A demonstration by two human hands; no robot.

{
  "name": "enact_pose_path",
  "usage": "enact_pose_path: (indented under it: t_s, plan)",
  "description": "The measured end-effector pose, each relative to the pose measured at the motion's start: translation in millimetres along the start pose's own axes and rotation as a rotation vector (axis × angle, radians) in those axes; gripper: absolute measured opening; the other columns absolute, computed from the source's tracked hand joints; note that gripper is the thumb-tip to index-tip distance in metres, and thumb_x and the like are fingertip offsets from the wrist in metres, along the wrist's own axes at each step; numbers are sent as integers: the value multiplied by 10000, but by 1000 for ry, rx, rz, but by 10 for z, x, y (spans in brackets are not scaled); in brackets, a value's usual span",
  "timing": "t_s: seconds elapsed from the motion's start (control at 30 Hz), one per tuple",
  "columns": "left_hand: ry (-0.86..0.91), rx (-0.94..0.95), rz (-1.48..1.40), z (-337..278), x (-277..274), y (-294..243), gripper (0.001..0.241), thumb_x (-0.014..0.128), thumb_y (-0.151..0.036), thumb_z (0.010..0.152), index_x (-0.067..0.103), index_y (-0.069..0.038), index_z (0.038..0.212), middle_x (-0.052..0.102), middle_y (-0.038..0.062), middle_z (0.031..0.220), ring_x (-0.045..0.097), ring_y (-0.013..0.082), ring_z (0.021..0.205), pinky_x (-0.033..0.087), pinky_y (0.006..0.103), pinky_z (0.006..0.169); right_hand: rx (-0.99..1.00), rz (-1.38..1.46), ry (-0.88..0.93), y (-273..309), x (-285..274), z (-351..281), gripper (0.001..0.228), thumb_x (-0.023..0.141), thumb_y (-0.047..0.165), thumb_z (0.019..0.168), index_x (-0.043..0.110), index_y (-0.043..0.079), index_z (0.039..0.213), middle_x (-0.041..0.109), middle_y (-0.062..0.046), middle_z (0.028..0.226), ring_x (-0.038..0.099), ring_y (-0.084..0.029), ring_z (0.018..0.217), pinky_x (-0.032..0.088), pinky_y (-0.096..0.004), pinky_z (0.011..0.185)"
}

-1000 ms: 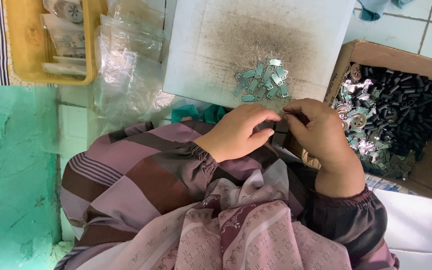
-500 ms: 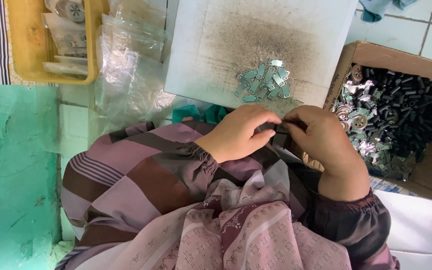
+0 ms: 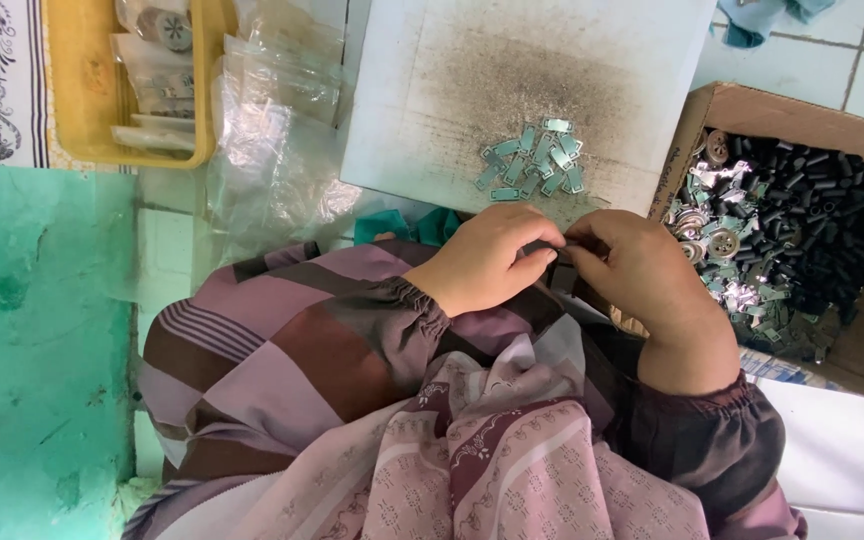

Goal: Sorting and packaging small metal components from a bulk container into individual plastic bags

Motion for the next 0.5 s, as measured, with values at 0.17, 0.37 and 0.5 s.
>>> enact_pose_path:
  t_s: [0.17,0.37,0.5]
  plan:
    - [-31,21,24,-48,76,-17,111,617,-152,991,677,-120,1078,674,101,973,685,334,992,582,444,881,-31,-23,-44,-7,46,-27,240,697,164,951,750,85,1171,749,-171,986,720,-382,922,594,-485,746]
    - [55,-21,94,-145,251,7,135,558,-156,1023,663,-95,1081,656,106,972,686,316,983,572,405,879,-109,-90,-175,-66,134,-78,223,707,150,967,757,90,1176,742,-160,967,717,-370,905,593,-477,757]
    - [128,-42,193,-211,369,47,165,549,-162,1021,665,-112,1127,667,92,1033,699,295,1022,584,394,895,-124,-124,-274,-272,216,-68,208,733,207,971,765,153,1169,739,-80,949,721,-304,908,596,-427,759]
Point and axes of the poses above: each hand's wrist, its own z-axis towards the middle knuckle, its own x-axis out of the palm, y = z × x, the point moved 9 cm from there along z, towards the middle knuckle
